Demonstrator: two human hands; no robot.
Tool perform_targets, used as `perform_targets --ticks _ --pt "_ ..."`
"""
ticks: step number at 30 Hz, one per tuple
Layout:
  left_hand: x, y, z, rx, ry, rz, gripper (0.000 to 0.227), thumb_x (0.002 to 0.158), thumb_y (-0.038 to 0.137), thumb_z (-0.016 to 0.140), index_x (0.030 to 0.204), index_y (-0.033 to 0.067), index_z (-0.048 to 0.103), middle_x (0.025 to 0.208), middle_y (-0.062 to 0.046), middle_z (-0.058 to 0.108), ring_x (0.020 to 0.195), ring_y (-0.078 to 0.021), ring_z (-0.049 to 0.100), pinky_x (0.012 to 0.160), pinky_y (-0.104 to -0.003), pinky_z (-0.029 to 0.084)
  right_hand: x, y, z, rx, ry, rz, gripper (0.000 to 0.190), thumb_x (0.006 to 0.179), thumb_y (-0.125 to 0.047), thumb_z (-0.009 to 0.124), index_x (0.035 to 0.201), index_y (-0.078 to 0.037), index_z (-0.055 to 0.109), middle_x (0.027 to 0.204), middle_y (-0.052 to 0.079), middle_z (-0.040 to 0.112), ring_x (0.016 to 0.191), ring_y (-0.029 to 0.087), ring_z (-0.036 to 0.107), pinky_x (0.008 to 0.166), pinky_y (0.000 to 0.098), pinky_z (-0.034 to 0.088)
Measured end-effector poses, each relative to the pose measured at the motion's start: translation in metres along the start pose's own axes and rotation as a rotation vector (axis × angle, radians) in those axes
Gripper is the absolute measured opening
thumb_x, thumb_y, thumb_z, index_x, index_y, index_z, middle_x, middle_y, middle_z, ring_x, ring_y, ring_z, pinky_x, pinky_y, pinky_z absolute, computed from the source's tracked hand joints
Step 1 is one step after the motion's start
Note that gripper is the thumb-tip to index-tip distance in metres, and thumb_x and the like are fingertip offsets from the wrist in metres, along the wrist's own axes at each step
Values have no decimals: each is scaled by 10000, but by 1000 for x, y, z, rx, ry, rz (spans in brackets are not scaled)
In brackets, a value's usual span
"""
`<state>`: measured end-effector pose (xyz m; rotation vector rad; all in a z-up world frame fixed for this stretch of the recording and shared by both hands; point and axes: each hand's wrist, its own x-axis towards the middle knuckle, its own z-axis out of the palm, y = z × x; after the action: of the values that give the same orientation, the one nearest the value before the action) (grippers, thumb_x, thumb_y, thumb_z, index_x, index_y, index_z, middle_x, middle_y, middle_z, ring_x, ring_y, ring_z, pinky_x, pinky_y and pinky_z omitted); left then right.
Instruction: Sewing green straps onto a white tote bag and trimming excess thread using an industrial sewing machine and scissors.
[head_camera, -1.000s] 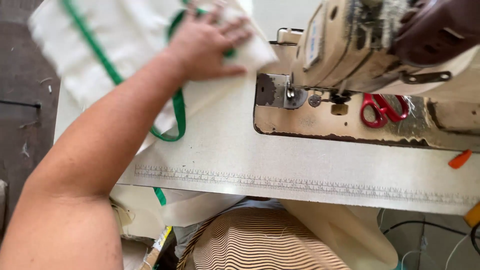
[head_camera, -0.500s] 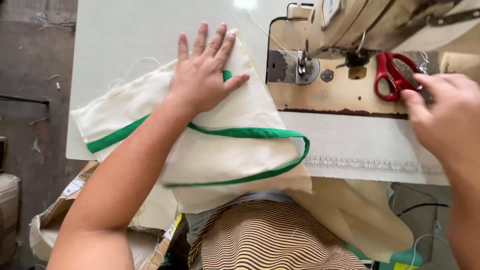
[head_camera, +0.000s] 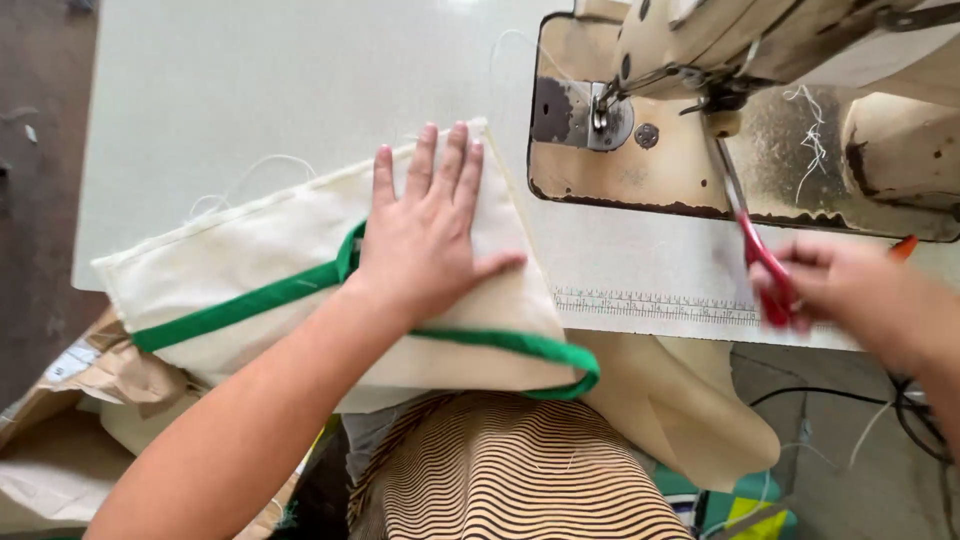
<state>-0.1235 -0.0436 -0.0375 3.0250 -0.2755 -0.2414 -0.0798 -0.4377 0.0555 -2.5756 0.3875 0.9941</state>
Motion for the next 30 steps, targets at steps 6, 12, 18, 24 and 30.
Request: perform_targets --ticks 6,12,18,24,30 --pt "-13 -7 14 -69 133 91 1389 774 1088 384 1704 87 131 1778 -114 96 1627 -351 -2 1236 -706 -51 -92 19 76 199 -453 268 234 938 -190 798 945 44 799 704 201 772 560 318 727 523 368 584" --pt "-18 -4 13 -132 130 82 1332 771 1070 350 1728 164 157 1794 -129 72 1632 -369 -69 1239 -717 -90 -96 -19 110 214 -671 22 760 667 -706 589 1061 -75 746 869 41 646 764 186 565 734 324 424" --pt "-19 -7 12 -220 177 88 1325 764 1024 393 1730 128 254 1801 -170 149 1642 -401 -15 1250 -737 -62 -83 -40 133 -27 -481 -114 651 719 -776 555 897 -150 562 724 -9 527 633 148 459 612 324 386" --pt "-20 -10 14 -310 256 121 1289 776 930 515 1719 62 379 1786 -220 232 1631 -448 74 1233 -783 2 -82 -43 147 -37 -342 -27 566 791 -677 732 851 -150 536 666 6 514 621 163 457 609 335 367" --pt "-19 -12 14 -345 237 114 1287 758 900 555 1724 70 369 1790 -207 203 1631 -451 65 1233 -797 9 -83 -51 143 8 -360 -40 586 745 -709 680 864 -141 599 712 -7 532 657 152 458 625 317 381"
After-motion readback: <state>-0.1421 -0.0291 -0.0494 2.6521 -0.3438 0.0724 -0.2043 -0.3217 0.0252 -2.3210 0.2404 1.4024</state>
